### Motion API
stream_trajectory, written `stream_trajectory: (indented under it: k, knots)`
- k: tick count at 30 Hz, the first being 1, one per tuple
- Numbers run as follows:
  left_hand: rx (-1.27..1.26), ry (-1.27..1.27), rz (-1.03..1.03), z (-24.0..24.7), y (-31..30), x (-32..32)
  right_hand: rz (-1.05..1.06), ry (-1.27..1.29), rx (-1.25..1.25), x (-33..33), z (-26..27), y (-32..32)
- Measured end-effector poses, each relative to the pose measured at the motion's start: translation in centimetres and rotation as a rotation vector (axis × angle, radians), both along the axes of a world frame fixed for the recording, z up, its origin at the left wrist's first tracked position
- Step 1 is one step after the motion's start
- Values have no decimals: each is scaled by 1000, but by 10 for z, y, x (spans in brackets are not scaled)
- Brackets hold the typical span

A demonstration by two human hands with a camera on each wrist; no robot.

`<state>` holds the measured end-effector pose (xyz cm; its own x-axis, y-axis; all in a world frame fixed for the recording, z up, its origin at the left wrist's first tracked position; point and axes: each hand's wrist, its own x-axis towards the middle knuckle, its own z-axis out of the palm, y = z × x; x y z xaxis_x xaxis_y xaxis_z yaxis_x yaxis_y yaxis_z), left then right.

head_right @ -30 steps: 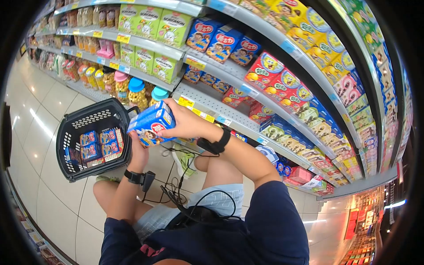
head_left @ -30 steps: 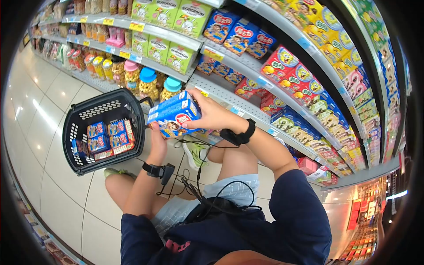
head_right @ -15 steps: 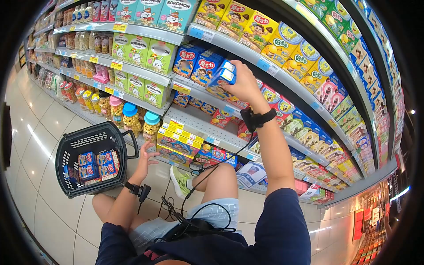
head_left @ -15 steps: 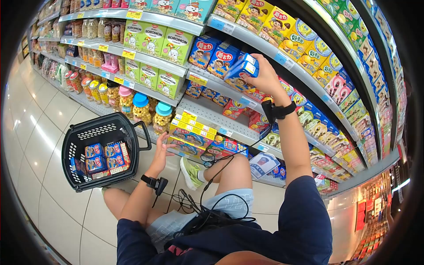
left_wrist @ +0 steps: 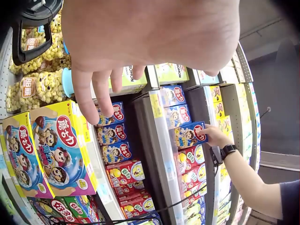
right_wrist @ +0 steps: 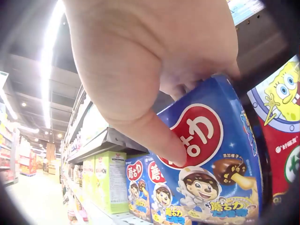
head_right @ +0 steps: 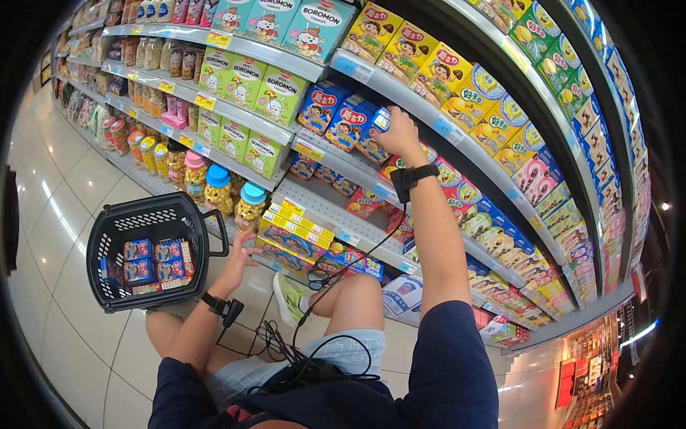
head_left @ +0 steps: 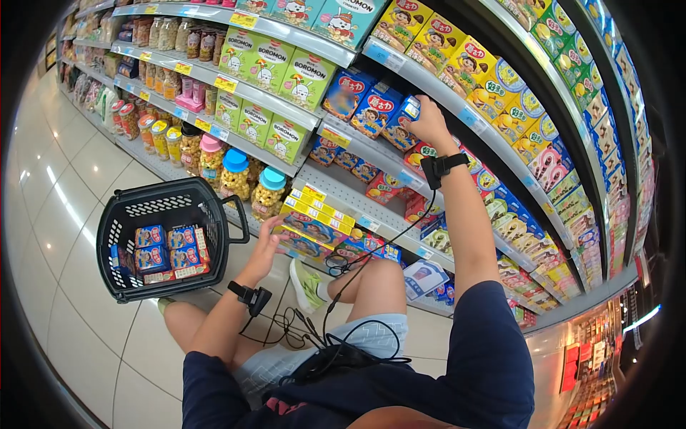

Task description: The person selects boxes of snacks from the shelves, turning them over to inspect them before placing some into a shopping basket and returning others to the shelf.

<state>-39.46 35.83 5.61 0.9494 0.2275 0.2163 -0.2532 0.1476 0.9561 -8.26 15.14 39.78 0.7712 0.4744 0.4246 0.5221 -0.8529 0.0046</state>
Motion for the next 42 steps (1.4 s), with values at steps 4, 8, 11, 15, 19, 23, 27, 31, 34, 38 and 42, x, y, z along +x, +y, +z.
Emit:
stream_trajectory:
  k: [4, 8, 11, 15, 19, 23, 27, 31, 34, 38, 42]
  knots:
    - [8, -5, -23, -1, 1, -1, -58, -6, -107, 12, -3, 7]
    - [14, -13, -34, 3, 3, -2, -150, 15, -230, 19, -8, 15]
    - [19, -5, -37, 0, 4, -2, -150, -39, -232, 34, -19, 14]
    - [31, -1, -41, 2, 4, -2, -147, -111, -233, 29, -28, 11]
    - [25, 4, -69, 3, 5, -1, -255, -120, -355, 18, -22, 15]
    - [1, 35, -93, -2, 3, 3, -255, -125, -431, 22, -22, 14]
    - [74, 23, -105, -3, 1, 6, -187, -200, -318, 5, -25, 22]
    - [87, 38, -130, -8, 0, 11, -151, -223, -117, -5, -22, 44]
    - [100, 47, -140, -9, -1, 12, -236, -334, -183, 2, -28, 47]
    - [45, 37, -121, -5, -1, 12, -290, -303, -240, 8, -27, 39]
    - [57, 29, -128, -6, 0, 15, -265, -341, -254, 4, -29, 38]
